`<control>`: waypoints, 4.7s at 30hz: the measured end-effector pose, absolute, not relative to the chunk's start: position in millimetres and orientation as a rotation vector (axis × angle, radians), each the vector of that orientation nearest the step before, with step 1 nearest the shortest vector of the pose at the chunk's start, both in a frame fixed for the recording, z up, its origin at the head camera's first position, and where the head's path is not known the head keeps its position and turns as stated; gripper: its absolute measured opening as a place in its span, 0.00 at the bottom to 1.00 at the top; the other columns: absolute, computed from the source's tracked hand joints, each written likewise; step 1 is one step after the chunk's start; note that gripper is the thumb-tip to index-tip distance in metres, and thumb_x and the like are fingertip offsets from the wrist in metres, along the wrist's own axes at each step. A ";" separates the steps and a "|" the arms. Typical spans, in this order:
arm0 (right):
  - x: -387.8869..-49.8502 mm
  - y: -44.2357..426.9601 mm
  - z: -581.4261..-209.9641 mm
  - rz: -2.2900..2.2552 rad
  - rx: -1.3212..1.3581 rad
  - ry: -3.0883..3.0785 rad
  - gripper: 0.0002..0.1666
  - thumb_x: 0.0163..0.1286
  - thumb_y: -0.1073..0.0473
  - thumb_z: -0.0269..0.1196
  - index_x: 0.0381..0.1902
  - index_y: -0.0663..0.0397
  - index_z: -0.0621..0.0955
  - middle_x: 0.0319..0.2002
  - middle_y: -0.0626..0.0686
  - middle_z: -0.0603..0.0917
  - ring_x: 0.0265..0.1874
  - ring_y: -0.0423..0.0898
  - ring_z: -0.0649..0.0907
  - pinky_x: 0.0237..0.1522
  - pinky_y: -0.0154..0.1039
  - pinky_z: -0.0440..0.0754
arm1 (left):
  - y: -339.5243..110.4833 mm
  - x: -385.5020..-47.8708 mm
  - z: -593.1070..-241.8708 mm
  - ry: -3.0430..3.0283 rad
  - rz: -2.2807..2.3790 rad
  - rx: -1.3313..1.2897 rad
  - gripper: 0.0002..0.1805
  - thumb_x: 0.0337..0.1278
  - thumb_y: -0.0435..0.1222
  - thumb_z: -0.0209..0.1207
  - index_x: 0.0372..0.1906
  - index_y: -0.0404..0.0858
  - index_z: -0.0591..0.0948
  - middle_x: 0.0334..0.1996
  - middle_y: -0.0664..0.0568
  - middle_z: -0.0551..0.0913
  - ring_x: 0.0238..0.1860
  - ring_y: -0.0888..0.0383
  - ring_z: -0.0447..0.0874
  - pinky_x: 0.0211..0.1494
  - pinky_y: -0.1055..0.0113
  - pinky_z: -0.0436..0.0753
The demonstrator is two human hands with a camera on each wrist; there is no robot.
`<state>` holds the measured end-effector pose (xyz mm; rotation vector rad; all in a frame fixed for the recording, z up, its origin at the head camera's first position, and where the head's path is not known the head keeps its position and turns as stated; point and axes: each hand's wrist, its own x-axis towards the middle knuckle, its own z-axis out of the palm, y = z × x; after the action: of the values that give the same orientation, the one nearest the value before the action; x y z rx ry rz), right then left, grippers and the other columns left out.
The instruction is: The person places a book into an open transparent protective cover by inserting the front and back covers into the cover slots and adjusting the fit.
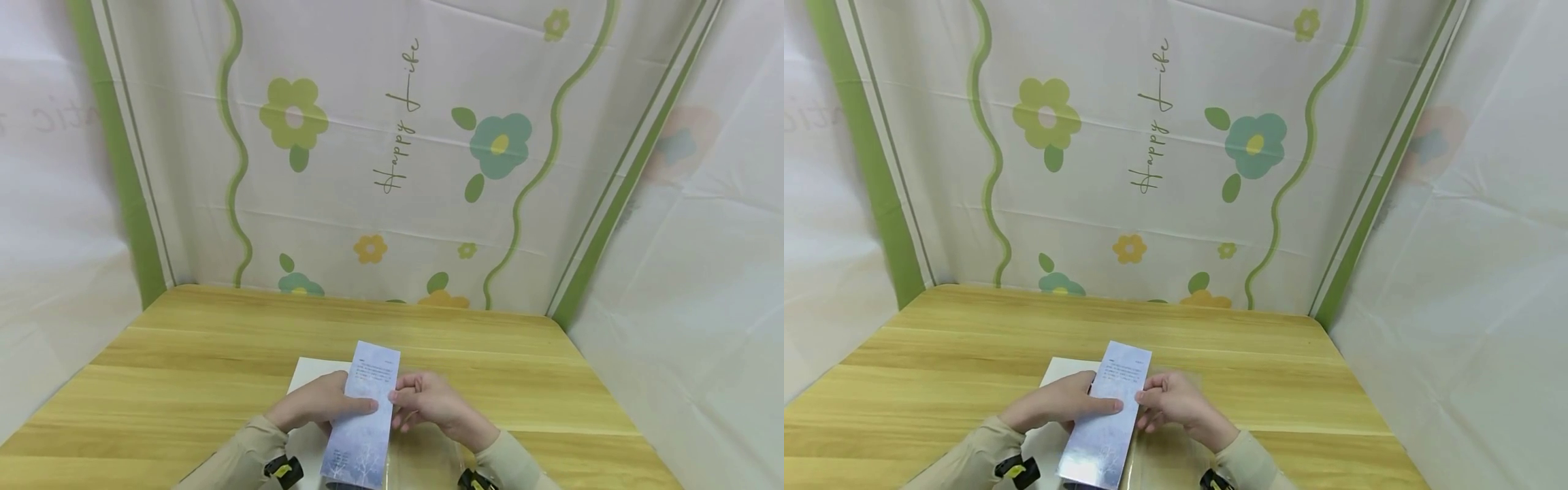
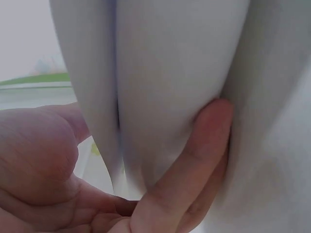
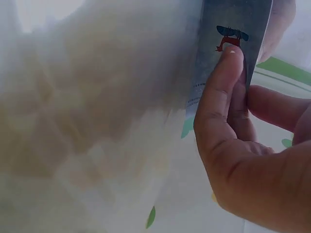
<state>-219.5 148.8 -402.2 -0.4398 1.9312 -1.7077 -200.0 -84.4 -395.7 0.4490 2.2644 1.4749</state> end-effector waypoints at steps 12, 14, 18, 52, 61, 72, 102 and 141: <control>-222.5 156.8 -393.2 -1.524 -0.553 2.122 0.08 0.69 0.64 0.62 0.39 0.67 0.81 0.32 0.59 0.86 0.26 0.53 0.85 0.29 0.48 0.86 | -83.6 -198.9 -396.5 2.274 1.489 0.420 0.19 0.61 0.46 0.65 0.44 0.34 0.78 0.24 0.47 0.83 0.22 0.51 0.85 0.19 0.57 0.84; -224.4 161.3 -389.9 -1.477 -0.601 2.187 0.08 0.69 0.64 0.63 0.40 0.67 0.82 0.32 0.58 0.85 0.28 0.55 0.85 0.29 0.50 0.86 | -83.5 -199.2 -397.0 2.267 1.494 0.420 0.19 0.61 0.46 0.65 0.45 0.34 0.78 0.24 0.47 0.83 0.23 0.50 0.85 0.19 0.57 0.84; -228.5 171.7 -380.8 -1.310 -0.694 2.363 0.12 0.65 0.62 0.67 0.43 0.67 0.82 0.35 0.57 0.84 0.34 0.54 0.83 0.35 0.49 0.85 | -83.2 -199.1 -397.4 2.266 1.499 0.422 0.19 0.61 0.45 0.65 0.46 0.34 0.78 0.24 0.47 0.84 0.22 0.50 0.85 0.19 0.56 0.84; -209.9 170.8 -391.9 -0.184 -0.925 2.583 0.82 0.33 0.35 0.82 0.75 0.68 0.52 0.75 0.68 0.46 0.73 0.65 0.48 0.67 0.68 0.50 | -82.5 -200.1 -398.1 2.300 1.464 0.423 0.19 0.61 0.45 0.65 0.46 0.35 0.78 0.23 0.48 0.83 0.21 0.50 0.85 0.18 0.56 0.83; -210.1 168.4 -394.3 -0.160 -0.880 2.614 0.83 0.31 0.35 0.82 0.76 0.67 0.52 0.76 0.66 0.47 0.73 0.64 0.50 0.68 0.66 0.54 | -81.3 -199.4 -397.2 2.307 1.458 0.407 0.20 0.60 0.45 0.66 0.47 0.34 0.78 0.23 0.47 0.83 0.21 0.50 0.85 0.18 0.57 0.83; -211.3 167.1 -394.3 -0.137 -0.886 2.616 0.82 0.32 0.34 0.81 0.76 0.66 0.52 0.76 0.66 0.48 0.73 0.64 0.51 0.68 0.64 0.57 | -82.4 -199.7 -397.7 2.305 1.461 0.408 0.19 0.60 0.45 0.65 0.46 0.34 0.78 0.23 0.47 0.83 0.21 0.50 0.85 0.18 0.56 0.84; -210.5 169.6 -392.9 -0.109 -0.889 2.617 0.80 0.33 0.35 0.81 0.75 0.68 0.54 0.76 0.66 0.49 0.73 0.64 0.51 0.71 0.56 0.55 | -83.5 -200.8 -398.7 2.309 1.450 0.408 0.21 0.60 0.47 0.66 0.47 0.35 0.78 0.23 0.48 0.83 0.21 0.50 0.85 0.18 0.57 0.83; -218.6 168.9 -395.6 -0.430 -0.859 2.731 0.60 0.37 0.50 0.82 0.65 0.71 0.68 0.57 0.62 0.77 0.57 0.57 0.76 0.61 0.51 0.73 | -68.5 -199.3 -389.7 2.444 1.324 0.331 0.23 0.51 0.38 0.69 0.43 0.28 0.72 0.23 0.43 0.79 0.17 0.50 0.82 0.16 0.58 0.83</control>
<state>-218.6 168.9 -395.6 -0.8590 2.7305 -0.4299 -199.3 -68.5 -389.7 0.3311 2.4444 1.3243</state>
